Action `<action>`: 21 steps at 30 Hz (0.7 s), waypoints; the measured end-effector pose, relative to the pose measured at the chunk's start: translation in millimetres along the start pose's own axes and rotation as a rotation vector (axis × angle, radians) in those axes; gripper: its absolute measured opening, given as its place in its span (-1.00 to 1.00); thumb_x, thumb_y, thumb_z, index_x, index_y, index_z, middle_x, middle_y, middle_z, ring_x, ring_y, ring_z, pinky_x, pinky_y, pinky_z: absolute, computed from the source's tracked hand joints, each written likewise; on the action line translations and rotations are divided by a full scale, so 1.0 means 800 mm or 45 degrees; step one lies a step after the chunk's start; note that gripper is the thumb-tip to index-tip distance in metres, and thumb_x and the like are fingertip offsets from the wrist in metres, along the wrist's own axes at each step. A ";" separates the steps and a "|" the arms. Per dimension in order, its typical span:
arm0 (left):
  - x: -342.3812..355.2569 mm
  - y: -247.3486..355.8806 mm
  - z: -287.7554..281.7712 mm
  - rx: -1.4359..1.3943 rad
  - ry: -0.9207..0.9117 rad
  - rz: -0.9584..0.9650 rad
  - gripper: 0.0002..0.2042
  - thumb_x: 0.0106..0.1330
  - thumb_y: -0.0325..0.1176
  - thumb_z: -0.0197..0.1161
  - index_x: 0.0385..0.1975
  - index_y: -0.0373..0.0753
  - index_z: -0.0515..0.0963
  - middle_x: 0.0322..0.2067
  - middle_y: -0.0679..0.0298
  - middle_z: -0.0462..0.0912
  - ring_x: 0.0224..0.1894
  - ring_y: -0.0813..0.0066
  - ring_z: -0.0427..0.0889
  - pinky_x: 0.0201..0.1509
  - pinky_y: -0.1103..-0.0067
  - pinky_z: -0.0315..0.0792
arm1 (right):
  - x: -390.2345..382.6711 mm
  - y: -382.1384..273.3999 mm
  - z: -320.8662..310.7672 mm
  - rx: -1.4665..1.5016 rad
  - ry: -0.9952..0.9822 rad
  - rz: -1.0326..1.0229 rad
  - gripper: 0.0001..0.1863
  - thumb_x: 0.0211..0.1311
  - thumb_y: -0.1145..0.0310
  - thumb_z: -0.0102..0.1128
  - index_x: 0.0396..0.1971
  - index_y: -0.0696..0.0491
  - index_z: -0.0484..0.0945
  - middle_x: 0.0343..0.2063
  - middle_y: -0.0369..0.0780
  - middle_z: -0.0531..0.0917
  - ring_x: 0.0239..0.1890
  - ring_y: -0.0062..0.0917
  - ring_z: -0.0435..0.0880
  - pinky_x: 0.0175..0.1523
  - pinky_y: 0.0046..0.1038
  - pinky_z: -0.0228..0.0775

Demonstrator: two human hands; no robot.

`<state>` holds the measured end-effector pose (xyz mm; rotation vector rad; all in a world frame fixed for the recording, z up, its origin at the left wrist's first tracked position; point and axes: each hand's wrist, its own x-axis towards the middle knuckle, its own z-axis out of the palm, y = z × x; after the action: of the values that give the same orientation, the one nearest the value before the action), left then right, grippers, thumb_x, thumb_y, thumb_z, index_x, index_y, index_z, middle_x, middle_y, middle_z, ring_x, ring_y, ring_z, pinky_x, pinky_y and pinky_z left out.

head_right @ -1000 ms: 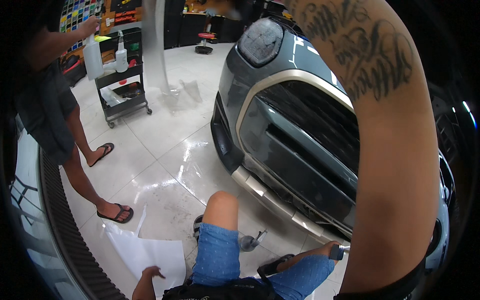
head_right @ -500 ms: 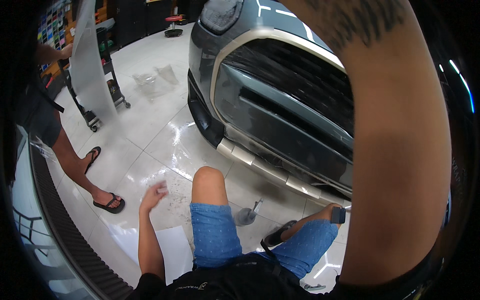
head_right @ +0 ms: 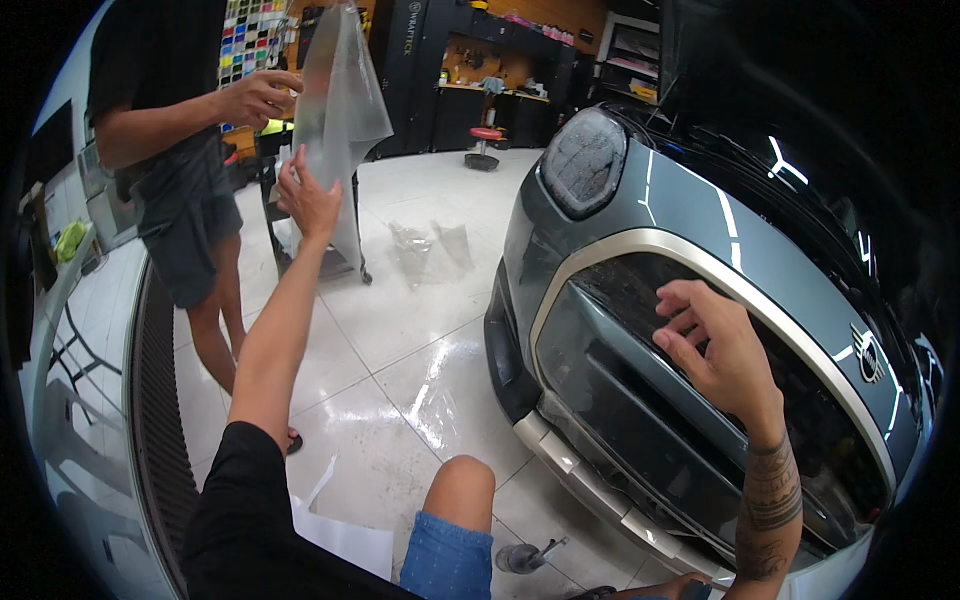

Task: The person applies a transparent protective film to the front grille of a Mini Cooper. They use a spray bottle to wet the surface and a squeegee to smooth the film, removing air bubbles and ensuring adhesion. The person works methodically across the grille area, adjusting the film and using tools to achieve a clean finish.

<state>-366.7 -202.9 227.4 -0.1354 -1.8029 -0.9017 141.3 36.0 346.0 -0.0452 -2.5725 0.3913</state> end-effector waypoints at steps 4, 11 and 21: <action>0.063 0.031 0.078 -0.623 -0.455 -0.397 -0.16 -0.02 -0.06 0.55 0.25 -0.25 0.29 0.01 0.15 0.45 0.08 0.18 0.47 0.00 0.07 0.41 | -0.004 0.030 0.011 0.028 -0.061 0.068 -0.63 0.13 0.59 0.25 -0.02 0.21 0.47 -0.22 -0.16 0.63 -0.27 -0.55 0.67 -0.21 -0.58 0.51; 0.101 0.055 0.103 -1.600 -0.221 -1.329 -0.60 0.02 0.04 0.54 -0.28 -0.02 0.57 -0.35 0.54 0.59 -0.32 0.73 0.45 -0.24 0.51 0.18 | -0.014 0.033 0.042 -0.039 -0.188 -0.012 -0.58 0.09 0.46 0.38 -0.02 0.10 0.49 -0.25 -0.15 0.62 -0.30 -0.40 0.70 -0.29 -0.47 0.55; 0.171 0.085 0.094 -0.325 0.192 0.396 -0.73 0.30 -0.26 0.30 -0.24 -0.38 0.56 -0.23 0.08 0.69 -0.16 0.24 0.68 -0.02 0.44 0.50 | -0.131 0.047 0.023 -0.150 -0.115 0.078 -0.71 0.13 0.42 0.33 -0.14 0.09 0.54 -0.38 -0.15 0.56 -0.38 -0.30 0.61 -0.31 -0.32 0.43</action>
<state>-449.3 -150.2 366.6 -0.4847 -1.4718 -0.8879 219.9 56.1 267.6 -0.1527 -2.6862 0.2696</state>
